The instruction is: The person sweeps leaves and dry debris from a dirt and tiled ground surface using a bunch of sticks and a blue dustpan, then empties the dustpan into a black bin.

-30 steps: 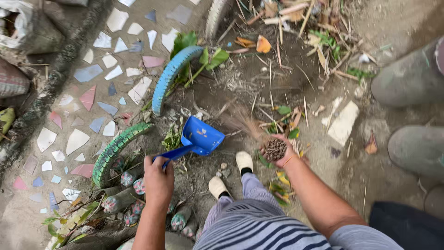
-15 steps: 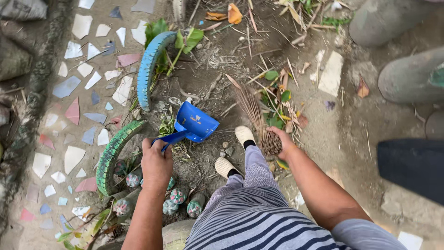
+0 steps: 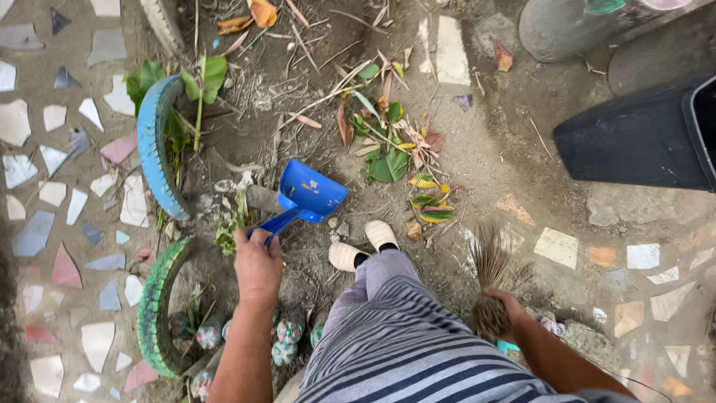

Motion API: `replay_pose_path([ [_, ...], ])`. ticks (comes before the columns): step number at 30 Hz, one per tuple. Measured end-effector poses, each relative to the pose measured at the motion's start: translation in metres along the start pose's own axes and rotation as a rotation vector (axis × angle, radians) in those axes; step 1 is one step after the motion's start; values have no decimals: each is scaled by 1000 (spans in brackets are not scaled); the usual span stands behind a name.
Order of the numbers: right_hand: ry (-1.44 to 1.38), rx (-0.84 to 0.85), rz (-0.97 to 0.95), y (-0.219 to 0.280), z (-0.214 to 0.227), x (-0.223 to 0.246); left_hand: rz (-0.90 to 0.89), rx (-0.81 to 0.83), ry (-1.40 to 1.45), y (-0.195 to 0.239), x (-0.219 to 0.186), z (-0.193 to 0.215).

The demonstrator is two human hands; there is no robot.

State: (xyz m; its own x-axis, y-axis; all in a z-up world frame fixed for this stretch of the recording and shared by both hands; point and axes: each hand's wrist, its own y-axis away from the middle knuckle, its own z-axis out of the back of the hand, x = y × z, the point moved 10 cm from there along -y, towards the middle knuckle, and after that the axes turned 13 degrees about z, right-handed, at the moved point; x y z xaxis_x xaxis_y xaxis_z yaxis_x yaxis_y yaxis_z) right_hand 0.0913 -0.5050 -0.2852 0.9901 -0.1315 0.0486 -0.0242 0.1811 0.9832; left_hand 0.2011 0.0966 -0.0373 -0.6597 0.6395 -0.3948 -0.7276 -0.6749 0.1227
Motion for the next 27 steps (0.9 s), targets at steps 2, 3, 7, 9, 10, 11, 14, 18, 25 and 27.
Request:
replay_pose_path([
  [2,-470,232,99,-36,-65,34,-34,23,-41,-10,-9,-25],
  [3,-538,259,117,-47,-81,41,-41,55,-53,-12,-12,-39],
  [7,-378,594,120,-49,-223,72,-104,153,-114,-18,-32,-90],
  [9,-216,511,106,-19,-209,72,-154,165,-111,-17,-49,-105],
  [10,-137,470,98,2,-198,71,-179,167,-93,-16,-58,-109],
  [11,-71,556,170,29,-182,80,-208,165,-69,-20,-69,-112],
  [14,199,695,342,90,-120,106,-156,160,-72,-30,-82,-111],
  [18,108,528,388,83,-52,121,-45,247,-43,-37,-84,-113],
  [25,-183,344,254,-51,-76,174,40,216,25,-31,-92,-127],
  [27,-173,499,211,-56,-113,182,109,194,23,-40,-88,-128],
])
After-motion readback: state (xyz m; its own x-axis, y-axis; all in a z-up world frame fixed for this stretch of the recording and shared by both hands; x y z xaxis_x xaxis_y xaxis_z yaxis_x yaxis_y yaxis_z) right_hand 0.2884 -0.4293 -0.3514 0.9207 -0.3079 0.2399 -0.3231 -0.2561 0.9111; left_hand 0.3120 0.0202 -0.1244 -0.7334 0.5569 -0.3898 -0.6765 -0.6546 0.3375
